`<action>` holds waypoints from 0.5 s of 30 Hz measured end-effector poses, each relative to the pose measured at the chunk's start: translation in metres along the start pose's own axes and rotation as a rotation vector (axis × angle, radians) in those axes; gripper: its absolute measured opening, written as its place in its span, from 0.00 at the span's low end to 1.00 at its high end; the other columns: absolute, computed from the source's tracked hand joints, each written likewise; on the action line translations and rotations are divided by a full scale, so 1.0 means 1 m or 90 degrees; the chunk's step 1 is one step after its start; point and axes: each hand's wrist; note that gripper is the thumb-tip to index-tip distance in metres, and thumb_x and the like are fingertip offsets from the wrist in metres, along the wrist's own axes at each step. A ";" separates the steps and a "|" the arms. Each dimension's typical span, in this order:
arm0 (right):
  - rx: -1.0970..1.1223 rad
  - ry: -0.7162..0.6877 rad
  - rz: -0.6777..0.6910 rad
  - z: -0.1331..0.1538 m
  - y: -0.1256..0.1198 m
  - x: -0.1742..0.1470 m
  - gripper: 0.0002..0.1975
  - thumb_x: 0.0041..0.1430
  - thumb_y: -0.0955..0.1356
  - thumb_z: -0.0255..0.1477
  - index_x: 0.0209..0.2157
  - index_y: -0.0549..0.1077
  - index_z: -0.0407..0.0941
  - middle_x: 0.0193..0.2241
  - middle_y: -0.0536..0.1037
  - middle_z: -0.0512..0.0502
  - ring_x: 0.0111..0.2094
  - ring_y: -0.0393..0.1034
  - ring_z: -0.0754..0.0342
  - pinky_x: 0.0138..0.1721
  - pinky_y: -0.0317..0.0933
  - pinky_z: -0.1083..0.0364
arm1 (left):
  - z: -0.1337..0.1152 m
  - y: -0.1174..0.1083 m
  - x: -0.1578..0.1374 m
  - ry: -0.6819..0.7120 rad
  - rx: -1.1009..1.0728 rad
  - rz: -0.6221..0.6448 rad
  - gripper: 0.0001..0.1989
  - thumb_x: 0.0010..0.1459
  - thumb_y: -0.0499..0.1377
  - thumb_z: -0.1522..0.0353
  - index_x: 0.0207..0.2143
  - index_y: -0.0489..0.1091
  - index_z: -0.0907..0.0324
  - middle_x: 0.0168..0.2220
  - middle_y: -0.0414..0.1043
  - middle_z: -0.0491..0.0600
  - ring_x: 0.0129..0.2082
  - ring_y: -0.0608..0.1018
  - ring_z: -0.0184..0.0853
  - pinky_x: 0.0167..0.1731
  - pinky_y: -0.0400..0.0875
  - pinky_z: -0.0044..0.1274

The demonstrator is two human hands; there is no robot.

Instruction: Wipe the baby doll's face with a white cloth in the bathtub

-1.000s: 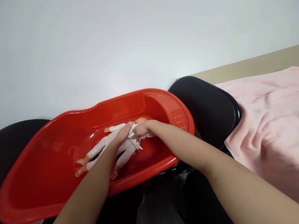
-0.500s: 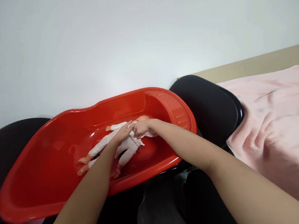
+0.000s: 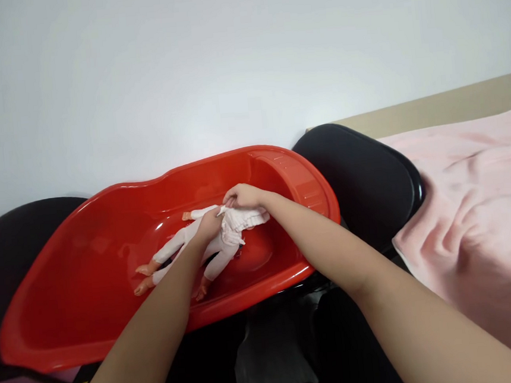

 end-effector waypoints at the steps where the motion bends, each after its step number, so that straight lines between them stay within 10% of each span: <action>1: -0.046 -0.009 -0.029 -0.001 -0.002 0.000 0.25 0.50 0.67 0.14 0.50 0.79 0.40 0.53 0.81 0.41 0.52 0.75 0.50 0.54 0.65 0.58 | 0.002 0.000 0.001 0.004 -0.002 -0.031 0.15 0.63 0.53 0.71 0.46 0.78 0.59 0.47 0.82 0.51 0.49 0.80 0.41 0.50 0.72 0.26; 8: -0.300 0.018 0.100 -0.012 -0.002 0.002 0.44 0.47 0.79 0.30 0.66 0.67 0.42 0.64 0.69 0.35 0.65 0.62 0.36 0.65 0.58 0.46 | 0.000 -0.021 0.000 -0.142 0.104 -0.373 0.16 0.66 0.54 0.64 0.48 0.78 0.58 0.54 0.72 0.60 0.55 0.74 0.50 0.57 0.66 0.37; 15: -0.371 0.081 0.137 -0.026 0.000 0.004 0.57 0.47 0.79 0.40 0.74 0.53 0.46 0.72 0.54 0.35 0.72 0.44 0.32 0.70 0.49 0.39 | 0.001 -0.016 0.007 -0.139 0.063 -0.229 0.14 0.61 0.55 0.70 0.46 0.77 0.59 0.45 0.79 0.55 0.48 0.78 0.45 0.51 0.69 0.32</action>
Point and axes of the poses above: each hand's wrist, its own x-axis towards the middle knuckle, its own y-axis out of the palm, z = x × y
